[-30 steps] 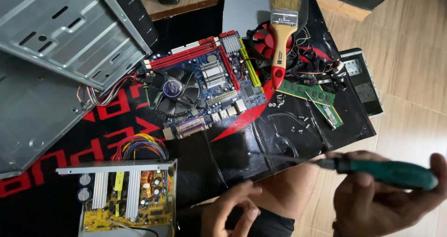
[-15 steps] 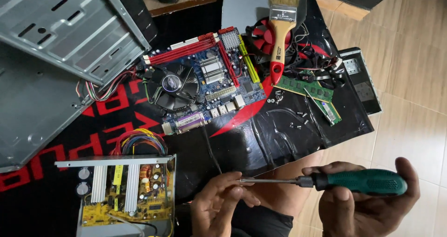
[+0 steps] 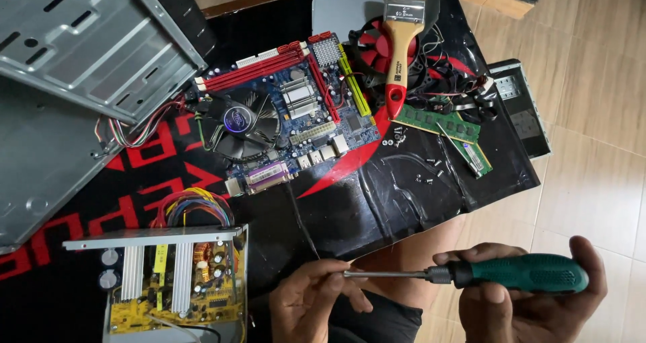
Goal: Reassembling a computer power supply unit by fitting the internal circuit board into the metal housing and managing cables.
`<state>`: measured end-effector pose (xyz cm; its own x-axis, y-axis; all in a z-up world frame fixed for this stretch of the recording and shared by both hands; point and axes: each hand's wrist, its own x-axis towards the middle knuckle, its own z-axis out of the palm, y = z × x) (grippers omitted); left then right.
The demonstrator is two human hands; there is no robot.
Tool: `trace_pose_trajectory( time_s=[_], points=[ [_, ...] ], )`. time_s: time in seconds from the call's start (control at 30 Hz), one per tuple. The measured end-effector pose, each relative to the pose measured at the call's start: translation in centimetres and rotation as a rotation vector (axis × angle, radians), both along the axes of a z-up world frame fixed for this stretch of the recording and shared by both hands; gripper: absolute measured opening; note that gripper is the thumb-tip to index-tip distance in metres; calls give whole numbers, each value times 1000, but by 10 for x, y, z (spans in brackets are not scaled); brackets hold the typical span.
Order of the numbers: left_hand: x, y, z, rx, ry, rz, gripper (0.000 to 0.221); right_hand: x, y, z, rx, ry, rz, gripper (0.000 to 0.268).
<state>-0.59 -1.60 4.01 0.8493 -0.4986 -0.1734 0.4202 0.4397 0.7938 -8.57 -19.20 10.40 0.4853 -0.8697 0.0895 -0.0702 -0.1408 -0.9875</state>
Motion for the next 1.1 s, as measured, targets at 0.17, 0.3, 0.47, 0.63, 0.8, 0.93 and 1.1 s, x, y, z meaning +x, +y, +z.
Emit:
trace_pose_trajectory(
  time_s=[0.17, 0.3, 0.47, 0.63, 0.8, 0.93, 1.1],
  points=[
    [-6, 10, -19, -117, 187, -44, 24, -7, -5, -9, 52, -99, 39, 86],
    [-7, 16, -28, -317, 380, -126, 24, -7, -2, -10, 64, -102, 11, 87],
    [-5, 19, -22, -284, 443, -134, 25, -8, -4, -9, 53, -74, 32, 85],
    [-2, 18, -18, -218, 412, -139, 23, -11, -5, -12, 51, -147, 60, 87],
    [-3, 16, -19, -267, 427, -133, 27, -12, -5, -12, 18, -92, 43, 85],
    [-5, 18, -16, -298, 382, -157, 27, -15, -3, -10, -12, -61, 67, 81],
    [2, 14, 9, -88, 167, -109, 27, -14, 2, -9, -56, -27, 16, 82]
  ],
)
